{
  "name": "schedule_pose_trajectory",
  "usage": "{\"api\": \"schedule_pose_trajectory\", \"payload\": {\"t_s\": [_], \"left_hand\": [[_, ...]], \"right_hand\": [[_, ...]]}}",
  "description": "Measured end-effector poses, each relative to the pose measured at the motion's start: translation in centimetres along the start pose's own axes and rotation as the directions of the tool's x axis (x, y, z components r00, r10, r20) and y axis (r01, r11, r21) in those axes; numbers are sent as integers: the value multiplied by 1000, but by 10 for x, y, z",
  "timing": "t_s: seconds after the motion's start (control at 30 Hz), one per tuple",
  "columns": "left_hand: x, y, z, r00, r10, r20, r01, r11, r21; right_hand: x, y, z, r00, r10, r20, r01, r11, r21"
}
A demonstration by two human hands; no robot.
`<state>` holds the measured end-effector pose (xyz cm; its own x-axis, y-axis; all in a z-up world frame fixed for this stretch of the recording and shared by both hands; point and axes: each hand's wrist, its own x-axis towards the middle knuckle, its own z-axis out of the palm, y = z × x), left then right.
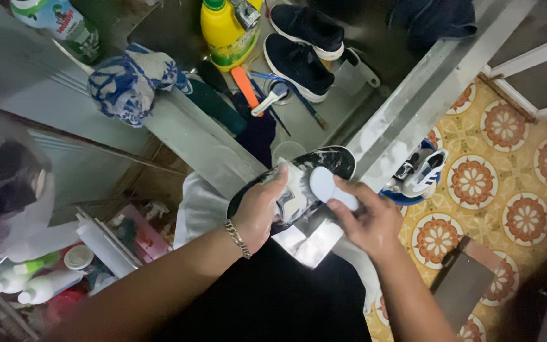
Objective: The person cleans several shoes in a sink, using a brush and white cleaning foam, and rinsing them with water from a faucet.
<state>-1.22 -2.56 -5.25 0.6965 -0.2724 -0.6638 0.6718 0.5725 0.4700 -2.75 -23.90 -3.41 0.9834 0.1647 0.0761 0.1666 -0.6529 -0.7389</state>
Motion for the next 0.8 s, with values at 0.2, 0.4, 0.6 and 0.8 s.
{"api": "schedule_pose_trajectory", "payload": {"t_s": [0.2, 0.4, 0.6, 0.8], "left_hand": [[-7, 5, -4, 994, -24, 103, 34, 994, -99], [-3, -2, 0, 998, 14, 54, -9, 996, -94], [-2, -15, -10, 985, 136, 108, -131, 990, -51], [-2, -8, -19, 971, 110, 211, -70, 980, -187]], "right_hand": [[-16, 1, 15, 954, -294, -54, 297, 911, 287], [-25, -13, 11, 999, 3, 54, -7, 997, 80], [-3, -11, 5, 979, 197, -55, -196, 980, 32], [-2, -19, 6, 986, 157, 62, -168, 958, 233]]}}
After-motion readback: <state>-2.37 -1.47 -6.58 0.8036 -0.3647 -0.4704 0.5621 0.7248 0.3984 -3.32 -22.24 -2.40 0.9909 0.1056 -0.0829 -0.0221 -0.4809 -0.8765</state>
